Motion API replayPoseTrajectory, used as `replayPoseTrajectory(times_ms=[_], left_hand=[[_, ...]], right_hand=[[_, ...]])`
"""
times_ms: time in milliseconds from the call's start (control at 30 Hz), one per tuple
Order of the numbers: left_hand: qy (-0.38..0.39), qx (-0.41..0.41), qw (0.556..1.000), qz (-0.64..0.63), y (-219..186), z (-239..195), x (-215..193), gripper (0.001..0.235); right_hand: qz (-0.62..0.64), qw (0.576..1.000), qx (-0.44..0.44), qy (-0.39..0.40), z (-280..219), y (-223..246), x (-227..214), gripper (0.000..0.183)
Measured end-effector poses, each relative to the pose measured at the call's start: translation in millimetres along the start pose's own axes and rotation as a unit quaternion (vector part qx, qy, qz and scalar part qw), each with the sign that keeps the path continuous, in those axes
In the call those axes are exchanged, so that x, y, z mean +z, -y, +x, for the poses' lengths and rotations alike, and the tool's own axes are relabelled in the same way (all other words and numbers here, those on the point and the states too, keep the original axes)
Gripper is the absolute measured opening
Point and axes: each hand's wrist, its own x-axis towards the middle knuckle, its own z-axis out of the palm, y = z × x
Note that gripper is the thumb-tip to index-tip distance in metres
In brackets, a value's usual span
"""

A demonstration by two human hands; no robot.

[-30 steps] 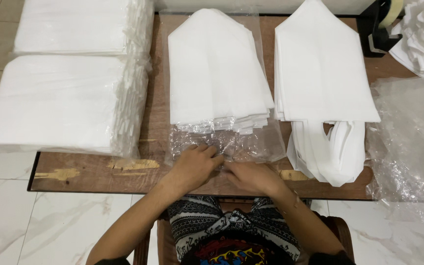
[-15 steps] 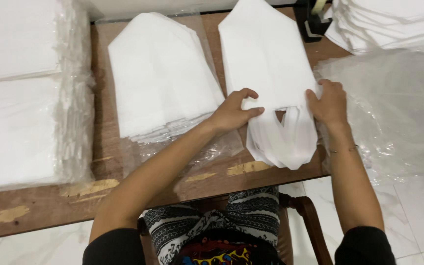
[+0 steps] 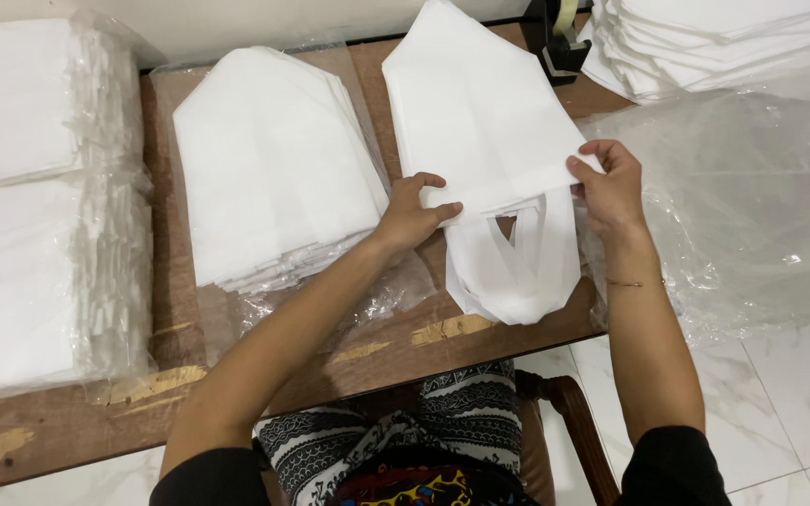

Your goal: The person sits at a wooden table and repeatedly folds white plastic bags. They pick up a bag from a stack on the right, fold it in half, and place it onto a stack on the left. The person continues this process for the duration of the video.

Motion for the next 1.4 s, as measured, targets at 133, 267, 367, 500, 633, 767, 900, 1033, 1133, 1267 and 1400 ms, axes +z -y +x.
replayPoseTrajectory(times_ms=[133, 267, 367, 500, 633, 767, 900, 1033, 1133, 1267, 1400], left_hand=[[0.042, 0.088, 0.986, 0.134, -31.5, -34.8, -0.2, 0.082], [0.027, 0.227, 0.900, 0.371, -33.6, -36.1, 9.1, 0.070], [-0.001, 0.266, 0.860, 0.435, -24.2, -17.0, 13.0, 0.059], [-0.055, 0.287, 0.827, 0.481, -20.3, 1.3, 18.1, 0.048], [-0.151, 0.357, 0.767, 0.512, -26.6, 7.9, 17.4, 0.023], [-0.202, 0.399, 0.734, 0.512, -34.8, 13.1, 13.8, 0.016], [-0.231, 0.428, 0.707, 0.513, -43.2, 4.4, 22.4, 0.009], [-0.249, 0.505, 0.628, 0.537, -43.2, -29.9, 47.0, 0.009], [-0.222, 0.544, 0.595, 0.548, -19.5, -39.0, 67.7, 0.012], [-0.179, 0.573, 0.574, 0.557, 26.5, -28.5, 90.9, 0.021], [-0.133, 0.559, 0.620, 0.534, 24.3, -54.8, 72.5, 0.023]], right_hand=[[0.253, 0.966, 0.052, -0.013, -9.2, 24.3, -2.5, 0.020], [0.364, 0.929, 0.060, 0.017, -13.5, 28.1, -5.7, 0.021], [0.389, 0.920, 0.051, 0.021, -21.2, 38.7, -7.5, 0.020], [0.422, 0.904, 0.066, 0.033, -18.1, 34.4, -13.7, 0.020], [0.432, 0.900, 0.052, 0.033, -41.4, 49.1, -12.6, 0.020], [0.343, 0.936, -0.054, -0.054, -108.1, 76.3, 2.8, 0.052], [0.398, 0.914, 0.039, -0.064, -128.8, 49.3, 30.7, 0.053], [0.496, 0.861, 0.104, 0.035, -131.1, 46.3, 53.8, 0.083], [0.510, 0.848, 0.140, 0.035, -116.8, 37.2, 68.6, 0.088], [0.486, 0.835, 0.212, -0.146, -112.6, -33.7, 86.8, 0.067], [0.516, 0.815, 0.210, -0.161, -110.9, -73.4, 86.5, 0.048]])
